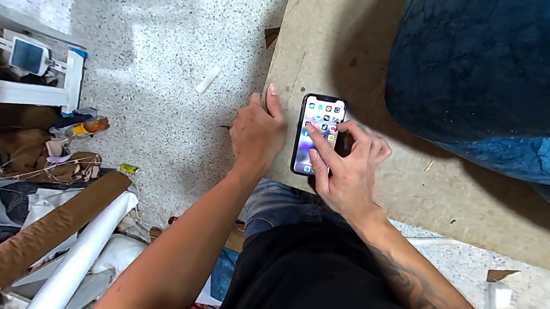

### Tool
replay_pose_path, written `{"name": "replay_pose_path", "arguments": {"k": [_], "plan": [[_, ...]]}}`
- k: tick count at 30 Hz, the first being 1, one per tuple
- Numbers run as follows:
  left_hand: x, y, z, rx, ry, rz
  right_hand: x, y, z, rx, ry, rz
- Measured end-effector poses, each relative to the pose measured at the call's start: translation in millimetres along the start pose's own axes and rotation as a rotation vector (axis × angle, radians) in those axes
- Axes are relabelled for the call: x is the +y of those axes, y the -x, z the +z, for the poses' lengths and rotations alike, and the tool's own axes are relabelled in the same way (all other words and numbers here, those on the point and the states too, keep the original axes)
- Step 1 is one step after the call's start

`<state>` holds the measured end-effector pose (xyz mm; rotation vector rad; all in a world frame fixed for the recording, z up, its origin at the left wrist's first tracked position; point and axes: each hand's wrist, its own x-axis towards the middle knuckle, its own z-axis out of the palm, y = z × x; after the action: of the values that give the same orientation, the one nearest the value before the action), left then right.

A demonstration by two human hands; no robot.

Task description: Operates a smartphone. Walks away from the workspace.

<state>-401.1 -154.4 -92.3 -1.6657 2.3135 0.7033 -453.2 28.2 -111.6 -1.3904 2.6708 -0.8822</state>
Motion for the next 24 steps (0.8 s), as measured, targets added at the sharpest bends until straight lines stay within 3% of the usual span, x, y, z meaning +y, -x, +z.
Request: {"name": "replay_pose_path", "arguments": {"k": [5,9,14,24], "plan": [[-0.1,-1.1,0.9,0.001,-0.006,0.004,1.0,2.0,0.6,0.034,-0.028,0.001],[0.4,0.0,0.2,-0.005,-0.008,0.002,1.2,1.8,-7.7,0.051,-0.203,0.158],[1.2,1.0,0.7,0.020,-0.016,0.013,8.0,0.7,-10.7,0.194,-0.385,0.314],[-0.1,1.8,2.9,0.033,-0.011,0.003,9.0,0.8,-6.8,0.218,-0.403,0.293]]}}
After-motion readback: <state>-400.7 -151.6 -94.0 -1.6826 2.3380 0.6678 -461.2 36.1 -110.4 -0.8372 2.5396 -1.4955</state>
